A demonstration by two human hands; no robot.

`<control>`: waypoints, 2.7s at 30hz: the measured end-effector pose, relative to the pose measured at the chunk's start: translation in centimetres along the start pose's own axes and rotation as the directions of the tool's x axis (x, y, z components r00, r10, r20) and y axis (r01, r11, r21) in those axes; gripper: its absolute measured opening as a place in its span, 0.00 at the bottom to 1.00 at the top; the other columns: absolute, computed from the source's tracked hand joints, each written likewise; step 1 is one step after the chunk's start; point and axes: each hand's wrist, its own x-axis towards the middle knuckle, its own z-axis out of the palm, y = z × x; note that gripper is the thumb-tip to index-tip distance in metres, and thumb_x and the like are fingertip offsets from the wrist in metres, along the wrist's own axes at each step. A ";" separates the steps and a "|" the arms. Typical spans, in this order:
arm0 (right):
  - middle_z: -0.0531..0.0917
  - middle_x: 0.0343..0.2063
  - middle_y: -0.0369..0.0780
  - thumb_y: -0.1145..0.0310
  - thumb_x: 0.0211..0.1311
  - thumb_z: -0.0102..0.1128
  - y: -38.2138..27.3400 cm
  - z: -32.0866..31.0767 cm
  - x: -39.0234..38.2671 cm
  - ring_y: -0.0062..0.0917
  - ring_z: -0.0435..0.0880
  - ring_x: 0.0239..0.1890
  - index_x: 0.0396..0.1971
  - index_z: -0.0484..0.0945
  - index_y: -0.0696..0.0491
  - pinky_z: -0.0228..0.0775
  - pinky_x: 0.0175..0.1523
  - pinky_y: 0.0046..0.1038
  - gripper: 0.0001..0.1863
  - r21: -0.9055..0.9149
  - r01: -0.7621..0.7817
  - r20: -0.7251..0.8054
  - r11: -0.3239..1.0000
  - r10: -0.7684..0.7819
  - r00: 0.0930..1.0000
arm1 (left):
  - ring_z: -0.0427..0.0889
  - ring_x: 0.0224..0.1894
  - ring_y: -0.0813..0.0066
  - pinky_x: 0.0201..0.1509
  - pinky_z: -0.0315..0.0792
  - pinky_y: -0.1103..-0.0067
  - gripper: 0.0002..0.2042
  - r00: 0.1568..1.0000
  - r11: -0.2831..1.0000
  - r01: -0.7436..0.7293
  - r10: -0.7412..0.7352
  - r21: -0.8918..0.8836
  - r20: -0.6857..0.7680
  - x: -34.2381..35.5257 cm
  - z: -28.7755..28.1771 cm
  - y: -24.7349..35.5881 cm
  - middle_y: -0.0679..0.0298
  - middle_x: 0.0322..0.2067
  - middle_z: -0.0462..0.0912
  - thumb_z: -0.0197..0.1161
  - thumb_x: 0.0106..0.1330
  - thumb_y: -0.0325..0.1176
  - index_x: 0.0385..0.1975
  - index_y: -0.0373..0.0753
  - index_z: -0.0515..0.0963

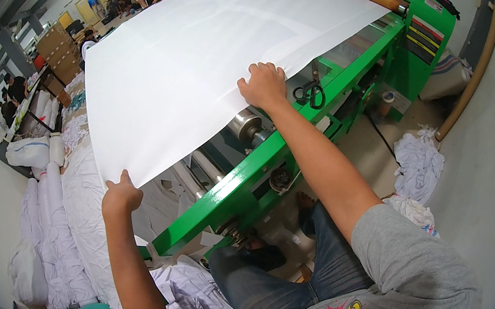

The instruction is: The person manipulates a large white fabric sheet on a screen-printing machine, using their hands to align the edges and turn a green adjustment wheel to feed the material through the rollers.

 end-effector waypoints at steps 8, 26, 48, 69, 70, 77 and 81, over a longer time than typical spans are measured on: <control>0.87 0.58 0.48 0.50 0.71 0.61 -0.3 -0.2 -0.2 0.42 0.79 0.68 0.56 0.87 0.57 0.60 0.77 0.54 0.27 -0.020 -0.006 -0.027 1.000 0.005 1.000 | 0.80 0.72 0.36 0.78 0.75 0.56 0.46 0.999 0.998 -0.037 0.039 0.058 -0.022 0.4 0.6 -1.0 0.28 0.71 0.76 0.68 0.70 0.49 0.87 0.45 0.57; 0.87 0.60 0.49 0.52 0.70 0.63 0.1 -0.3 -0.2 0.43 0.78 0.70 0.55 0.86 0.59 0.58 0.81 0.55 0.26 -0.022 -0.046 -0.022 0.999 0.045 0.999 | 0.64 0.83 0.39 0.74 0.70 0.33 0.47 0.998 0.998 0.055 -0.054 -0.010 0.033 -5.7 -3.4 3.8 0.41 0.84 0.58 0.76 0.69 0.58 0.86 0.53 0.62; 0.86 0.61 0.48 0.52 0.69 0.62 0.0 0.1 0.1 0.44 0.78 0.70 0.58 0.86 0.57 0.58 0.80 0.59 0.27 -0.041 -0.031 0.000 0.999 0.031 1.000 | 0.84 0.66 0.55 0.69 0.78 0.61 0.11 0.513 0.649 -0.760 0.635 0.039 -0.577 -2.0 -0.1 7.2 0.57 0.65 0.85 0.68 0.68 0.25 0.49 0.39 0.88; 0.86 0.62 0.49 0.48 0.71 0.61 -0.1 -0.2 -0.2 0.44 0.77 0.71 0.59 0.86 0.57 0.55 0.82 0.61 0.30 -0.004 -0.005 -0.014 1.000 0.005 1.000 | 0.79 0.71 0.43 0.74 0.73 0.51 0.19 0.657 0.696 -0.704 0.562 -0.142 -0.503 -3.4 -1.7 6.9 0.45 0.74 0.75 0.67 0.75 0.50 0.43 0.36 0.84; 0.86 0.62 0.49 0.48 0.71 0.61 -0.1 -0.1 -0.2 0.44 0.77 0.71 0.59 0.86 0.57 0.56 0.82 0.61 0.29 -0.008 -0.005 -0.017 1.000 0.005 1.000 | 0.76 0.75 0.41 0.77 0.71 0.48 0.23 0.693 0.733 -0.660 0.510 -0.163 -0.510 -3.6 -1.9 6.7 0.44 0.77 0.72 0.66 0.77 0.55 0.45 0.37 0.85; 0.85 0.61 0.48 0.49 0.72 0.61 -0.5 -0.3 -0.2 0.44 0.77 0.72 0.60 0.85 0.56 0.56 0.81 0.62 0.29 -0.038 -0.011 0.023 0.999 0.012 1.000 | 0.46 0.86 0.21 0.85 0.53 0.35 0.52 0.958 0.973 -0.058 -0.009 -0.224 -0.287 3.3 1.1 -0.1 0.29 0.86 0.37 0.67 0.71 0.69 0.88 0.50 0.53; 0.85 0.62 0.48 0.50 0.72 0.61 0.0 0.2 0.0 0.44 0.77 0.72 0.60 0.85 0.55 0.56 0.81 0.63 0.28 -0.053 -0.013 -0.007 0.998 0.012 1.000 | 0.66 0.78 0.17 0.81 0.66 0.44 0.56 0.980 0.966 -0.019 -0.033 -0.259 -0.194 5.3 2.1 -2.2 0.14 0.81 0.37 0.69 0.70 0.66 0.89 0.44 0.47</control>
